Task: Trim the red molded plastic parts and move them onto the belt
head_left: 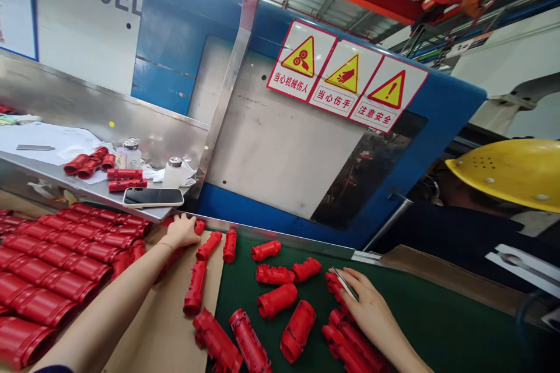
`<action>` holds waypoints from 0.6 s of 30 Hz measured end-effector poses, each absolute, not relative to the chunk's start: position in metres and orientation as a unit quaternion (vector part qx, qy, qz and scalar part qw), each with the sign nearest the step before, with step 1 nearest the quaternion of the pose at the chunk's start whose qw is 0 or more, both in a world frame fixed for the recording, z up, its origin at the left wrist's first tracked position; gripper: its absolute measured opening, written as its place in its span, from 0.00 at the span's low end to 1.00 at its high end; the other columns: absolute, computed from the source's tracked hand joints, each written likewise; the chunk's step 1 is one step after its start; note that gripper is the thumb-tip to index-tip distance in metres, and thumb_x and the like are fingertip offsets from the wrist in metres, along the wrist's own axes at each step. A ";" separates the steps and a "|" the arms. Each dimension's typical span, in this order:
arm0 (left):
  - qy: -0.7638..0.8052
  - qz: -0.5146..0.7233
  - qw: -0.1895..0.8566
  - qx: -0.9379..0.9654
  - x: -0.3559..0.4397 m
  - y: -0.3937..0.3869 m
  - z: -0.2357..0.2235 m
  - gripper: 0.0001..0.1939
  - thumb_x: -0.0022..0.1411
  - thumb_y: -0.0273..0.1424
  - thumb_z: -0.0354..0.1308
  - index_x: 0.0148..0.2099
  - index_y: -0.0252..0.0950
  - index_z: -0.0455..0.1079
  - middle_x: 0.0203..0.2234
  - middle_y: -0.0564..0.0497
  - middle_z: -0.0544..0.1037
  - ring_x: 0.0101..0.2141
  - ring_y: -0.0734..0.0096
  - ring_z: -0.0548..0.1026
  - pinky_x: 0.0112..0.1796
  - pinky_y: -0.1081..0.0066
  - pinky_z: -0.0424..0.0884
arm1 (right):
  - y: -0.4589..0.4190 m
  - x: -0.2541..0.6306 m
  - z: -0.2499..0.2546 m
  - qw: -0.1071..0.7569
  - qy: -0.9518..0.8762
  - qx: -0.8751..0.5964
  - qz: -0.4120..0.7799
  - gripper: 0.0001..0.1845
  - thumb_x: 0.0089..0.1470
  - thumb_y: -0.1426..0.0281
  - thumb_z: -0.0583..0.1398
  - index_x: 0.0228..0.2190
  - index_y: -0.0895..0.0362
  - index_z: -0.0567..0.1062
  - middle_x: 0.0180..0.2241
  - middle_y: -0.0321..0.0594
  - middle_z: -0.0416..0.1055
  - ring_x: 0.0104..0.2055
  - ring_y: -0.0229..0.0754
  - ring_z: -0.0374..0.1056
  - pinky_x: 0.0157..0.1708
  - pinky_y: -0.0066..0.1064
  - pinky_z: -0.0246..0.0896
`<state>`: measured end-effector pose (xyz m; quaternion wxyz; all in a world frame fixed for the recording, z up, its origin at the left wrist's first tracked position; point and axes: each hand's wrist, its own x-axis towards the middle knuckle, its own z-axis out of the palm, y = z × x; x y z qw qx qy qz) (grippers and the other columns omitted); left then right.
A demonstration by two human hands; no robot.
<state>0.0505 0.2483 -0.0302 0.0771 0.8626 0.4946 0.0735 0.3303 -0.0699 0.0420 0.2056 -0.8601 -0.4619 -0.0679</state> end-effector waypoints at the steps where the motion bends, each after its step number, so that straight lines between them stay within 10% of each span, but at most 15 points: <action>1: 0.496 0.078 0.072 0.862 0.051 0.247 -0.030 0.18 0.57 0.36 0.55 0.49 0.35 0.63 0.47 0.45 0.67 0.43 0.59 0.69 0.38 0.57 0.69 | -0.069 0.329 0.042 0.213 -0.463 -0.857 -0.072 0.22 0.49 0.68 0.48 0.42 0.58 0.74 0.50 0.51 0.63 0.48 0.50 0.65 0.46 0.39 0.60; 10: 0.438 0.168 -0.012 0.883 0.070 0.198 -0.002 0.18 0.57 0.38 0.54 0.48 0.35 0.62 0.42 0.45 0.68 0.39 0.62 0.70 0.33 0.61 0.70 | -0.067 0.311 0.050 0.287 -0.467 -0.831 -0.095 0.18 0.49 0.73 0.51 0.40 0.59 0.74 0.47 0.49 0.65 0.47 0.47 0.65 0.47 0.40 0.58; 18: 0.058 0.206 -0.044 0.976 0.134 0.090 0.049 0.19 0.54 0.40 0.56 0.46 0.36 0.63 0.45 0.45 0.65 0.46 0.56 0.65 0.33 0.61 0.70 | -0.094 0.294 0.059 0.366 -0.436 -0.814 -0.111 0.15 0.51 0.75 0.53 0.41 0.58 0.71 0.46 0.44 0.66 0.47 0.44 0.64 0.46 0.42 0.59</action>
